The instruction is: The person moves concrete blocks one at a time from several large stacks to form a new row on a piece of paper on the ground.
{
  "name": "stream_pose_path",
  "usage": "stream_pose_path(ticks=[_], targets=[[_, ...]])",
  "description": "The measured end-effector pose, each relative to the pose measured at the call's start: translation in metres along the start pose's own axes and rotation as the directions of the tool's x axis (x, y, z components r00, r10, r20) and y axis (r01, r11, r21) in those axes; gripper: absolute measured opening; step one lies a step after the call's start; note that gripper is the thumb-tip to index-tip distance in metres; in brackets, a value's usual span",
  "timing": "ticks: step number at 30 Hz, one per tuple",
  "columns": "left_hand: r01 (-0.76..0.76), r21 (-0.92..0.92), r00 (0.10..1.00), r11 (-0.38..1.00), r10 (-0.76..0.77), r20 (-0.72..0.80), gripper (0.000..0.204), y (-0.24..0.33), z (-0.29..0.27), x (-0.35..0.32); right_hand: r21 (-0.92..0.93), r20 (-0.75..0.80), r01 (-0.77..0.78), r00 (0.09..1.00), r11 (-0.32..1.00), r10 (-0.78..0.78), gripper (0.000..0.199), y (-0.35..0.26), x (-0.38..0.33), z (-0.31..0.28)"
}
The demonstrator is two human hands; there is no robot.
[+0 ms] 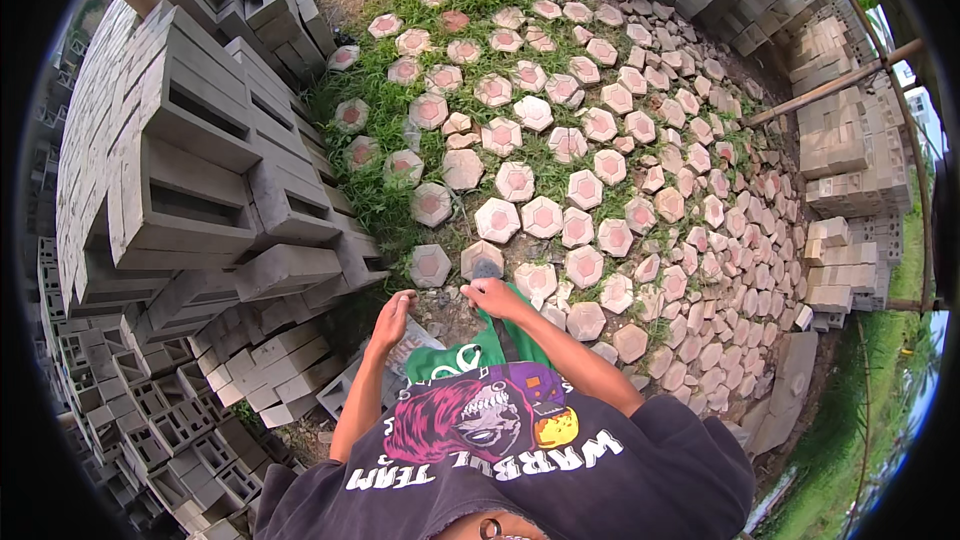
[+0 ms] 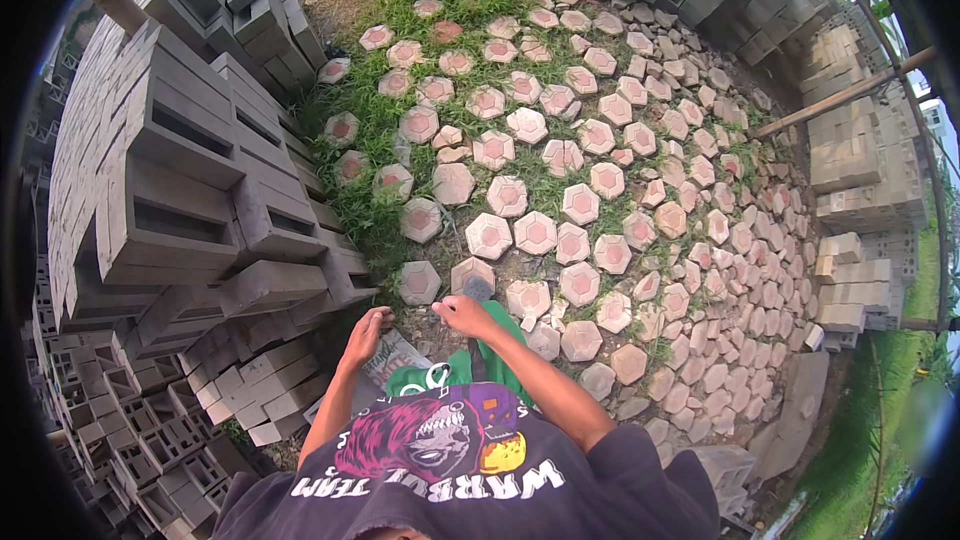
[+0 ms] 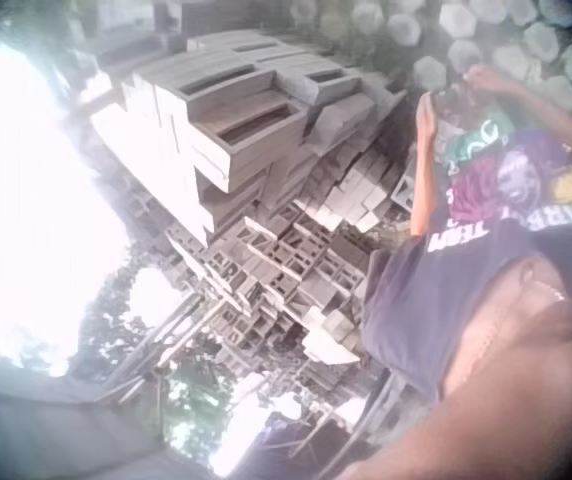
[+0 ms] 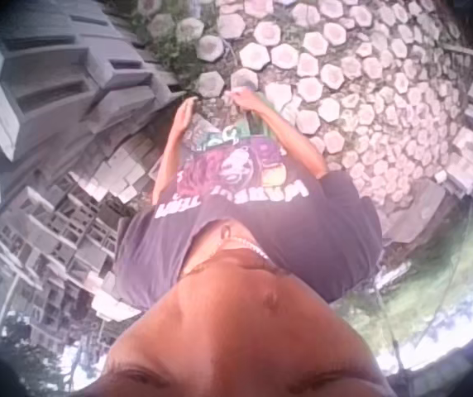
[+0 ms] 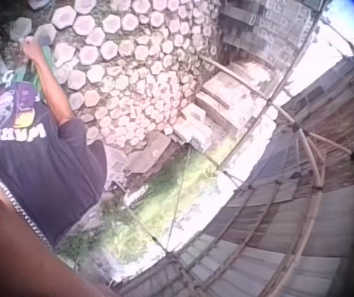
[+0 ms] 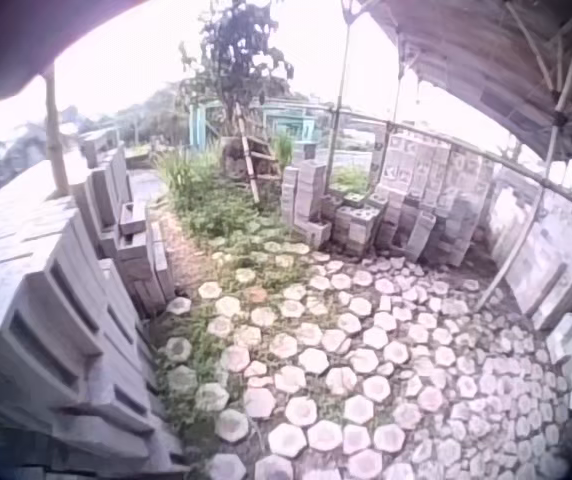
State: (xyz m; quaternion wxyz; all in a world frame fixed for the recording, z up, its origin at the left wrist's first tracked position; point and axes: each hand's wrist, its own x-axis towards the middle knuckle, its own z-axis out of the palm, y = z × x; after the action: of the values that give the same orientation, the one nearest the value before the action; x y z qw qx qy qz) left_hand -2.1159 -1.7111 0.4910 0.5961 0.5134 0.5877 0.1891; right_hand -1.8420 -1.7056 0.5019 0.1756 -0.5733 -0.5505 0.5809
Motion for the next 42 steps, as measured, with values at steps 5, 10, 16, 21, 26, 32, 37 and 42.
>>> stream_pose_path(ticks=[5,10,16,21,26,32,37,42], targets=[[-0.009,-0.172,0.998,0.985,0.02,0.059,0.047,0.098,0.044,0.059,0.235,-0.149,-0.003,0.988,0.972,0.039,0.024,-0.003,0.012,-0.072],[-0.029,-0.031,0.989,0.999,0.033,0.143,0.056,0.18,0.062,0.114,0.435,-0.258,-0.028,0.954,0.9,0.154,0.021,-0.002,0.041,-0.132],[-0.15,0.192,0.981,0.97,0.121,0.152,0.056,0.25,0.045,0.222,0.439,-0.404,-0.027,0.887,0.898,0.224,0.045,-0.013,0.094,-0.199],[-0.247,0.063,0.937,0.967,0.222,0.269,0.048,0.278,0.053,0.346,0.577,-0.495,0.017,0.803,0.817,0.332,0.048,-0.006,0.168,-0.264],[-0.423,0.041,0.848,0.905,0.379,0.371,0.037,0.344,0.019,0.477,0.615,-0.56,0.092,0.751,0.783,0.351,0.039,-0.047,0.244,-0.329],[-0.382,0.082,0.832,0.92,0.304,0.464,0.045,0.419,-0.009,0.6,0.611,-0.62,0.154,0.702,0.776,0.349,0.019,-0.073,0.301,-0.383],[-0.462,0.168,0.791,0.871,0.319,0.522,0.036,0.466,0.026,0.679,0.664,-0.605,0.131,0.672,0.736,0.426,0.018,-0.062,0.326,-0.441],[-0.38,0.013,0.785,0.925,0.315,0.533,0.027,0.494,0.1,0.742,0.687,-0.616,0.181,0.658,0.703,0.433,0.019,-0.037,0.378,-0.543]])
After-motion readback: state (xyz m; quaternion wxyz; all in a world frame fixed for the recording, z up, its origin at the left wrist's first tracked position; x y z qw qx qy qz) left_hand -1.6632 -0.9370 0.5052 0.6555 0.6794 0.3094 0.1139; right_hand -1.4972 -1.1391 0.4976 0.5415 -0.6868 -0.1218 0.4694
